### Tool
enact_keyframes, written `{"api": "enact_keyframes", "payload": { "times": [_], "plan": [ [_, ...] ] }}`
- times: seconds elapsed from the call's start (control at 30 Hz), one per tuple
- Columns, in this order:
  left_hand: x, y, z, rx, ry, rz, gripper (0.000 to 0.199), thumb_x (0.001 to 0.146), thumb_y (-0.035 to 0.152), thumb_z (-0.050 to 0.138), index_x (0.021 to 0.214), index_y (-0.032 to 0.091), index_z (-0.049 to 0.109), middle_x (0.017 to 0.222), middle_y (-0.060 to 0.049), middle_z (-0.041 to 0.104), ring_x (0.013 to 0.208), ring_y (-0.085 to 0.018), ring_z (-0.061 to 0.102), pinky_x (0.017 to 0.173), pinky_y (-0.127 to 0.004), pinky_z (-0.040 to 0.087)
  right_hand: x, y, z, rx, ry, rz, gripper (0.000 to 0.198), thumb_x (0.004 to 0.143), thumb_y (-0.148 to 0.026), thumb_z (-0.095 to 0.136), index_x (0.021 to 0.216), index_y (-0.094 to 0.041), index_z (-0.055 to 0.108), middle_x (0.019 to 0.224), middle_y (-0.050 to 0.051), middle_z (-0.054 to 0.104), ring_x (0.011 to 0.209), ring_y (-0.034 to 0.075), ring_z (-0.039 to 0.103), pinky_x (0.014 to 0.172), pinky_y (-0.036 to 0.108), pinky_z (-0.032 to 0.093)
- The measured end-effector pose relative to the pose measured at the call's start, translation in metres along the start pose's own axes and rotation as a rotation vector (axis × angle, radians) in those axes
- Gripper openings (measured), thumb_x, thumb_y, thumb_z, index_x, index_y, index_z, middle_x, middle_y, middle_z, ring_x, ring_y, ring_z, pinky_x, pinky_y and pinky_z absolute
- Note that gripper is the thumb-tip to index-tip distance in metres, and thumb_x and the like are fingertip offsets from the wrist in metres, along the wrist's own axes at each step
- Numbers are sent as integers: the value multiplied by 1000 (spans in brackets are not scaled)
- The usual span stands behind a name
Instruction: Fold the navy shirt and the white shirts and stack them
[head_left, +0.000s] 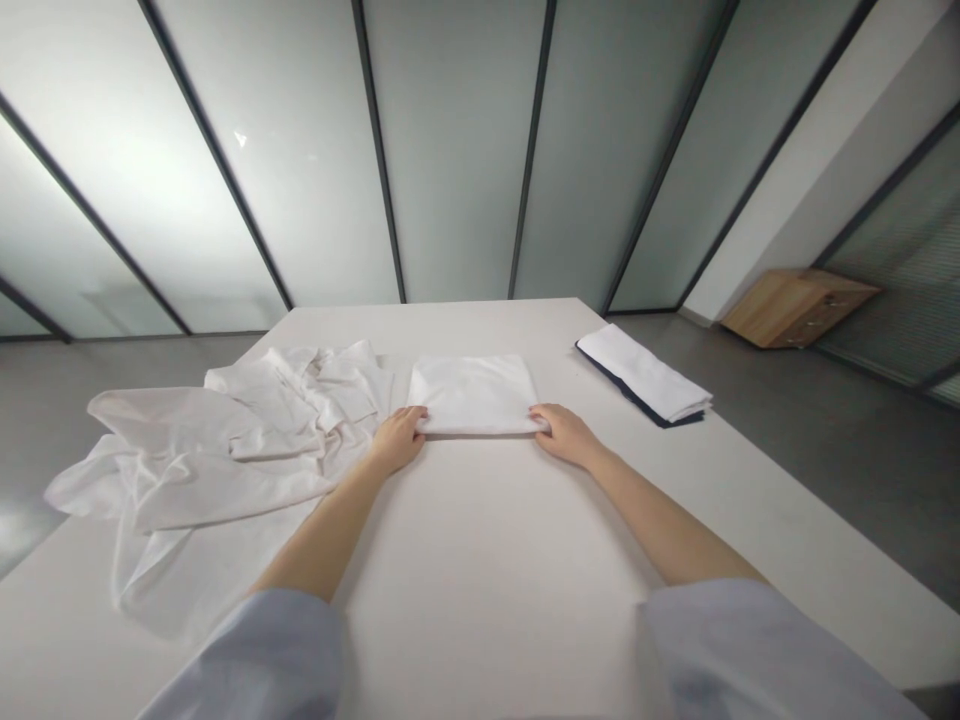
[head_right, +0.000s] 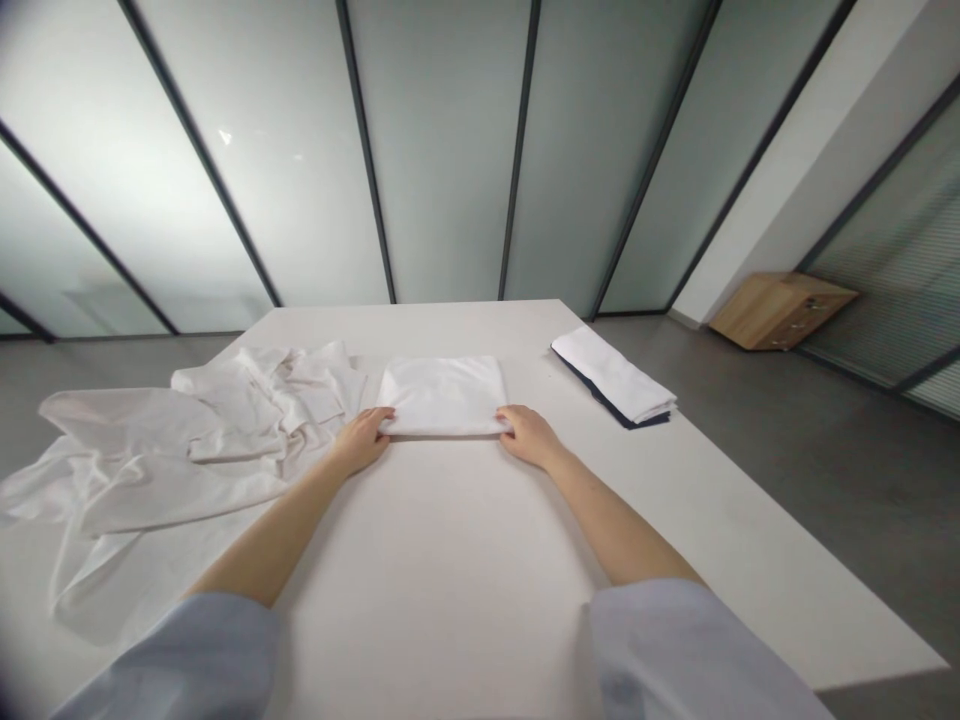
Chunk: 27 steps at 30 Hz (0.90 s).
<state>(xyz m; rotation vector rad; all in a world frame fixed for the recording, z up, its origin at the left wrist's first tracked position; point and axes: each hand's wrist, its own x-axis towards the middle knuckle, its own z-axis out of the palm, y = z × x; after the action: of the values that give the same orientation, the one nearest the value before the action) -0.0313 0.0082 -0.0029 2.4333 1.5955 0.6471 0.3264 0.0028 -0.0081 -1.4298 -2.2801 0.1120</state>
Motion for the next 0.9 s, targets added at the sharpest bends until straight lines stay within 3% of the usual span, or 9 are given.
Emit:
{"api": "enact_keyframes", "payload": {
  "times": [0.2, 0.47, 0.67, 0.9],
  "plan": [
    [2, -5, 4, -23, 27, 15, 53, 70, 7, 49, 121, 17, 58, 125, -11, 62, 122, -27, 53, 108, -41, 39, 1, 17, 14, 94, 59, -41, 50, 72, -18, 59, 122, -17, 63, 136, 13, 57, 126, 28, 53, 108, 44, 39],
    [3, -7, 2, -38, 26, -55, 58, 69, 8, 47, 126, 15, 56, 129, -10, 61, 122, -24, 55, 108, -37, 40, 2, 29, 22, 160, 58, -17, 52, 71, -13, 59, 122, -21, 65, 134, 8, 60, 122, 26, 57, 108, 43, 41],
    [2, -2, -6, -93, 6, -152, 55, 70, 14, 53, 124, 15, 58, 117, -11, 68, 110, -27, 62, 99, -37, 46, 3, 23, 16, 150, 62, 7, 48, 73, -15, 60, 121, -19, 65, 128, 10, 64, 118, 26, 59, 105, 42, 43],
    [2, -7, -13, -401, 160, -313, 47, 72, 41, 62, 110, 13, 63, 94, -7, 71, 81, -23, 65, 77, -35, 52, 4, 13, 3, 248, 117, 140, 33, 80, -30, 64, 111, -21, 69, 113, 9, 70, 104, 26, 64, 93, 39, 49]
  ]
}}
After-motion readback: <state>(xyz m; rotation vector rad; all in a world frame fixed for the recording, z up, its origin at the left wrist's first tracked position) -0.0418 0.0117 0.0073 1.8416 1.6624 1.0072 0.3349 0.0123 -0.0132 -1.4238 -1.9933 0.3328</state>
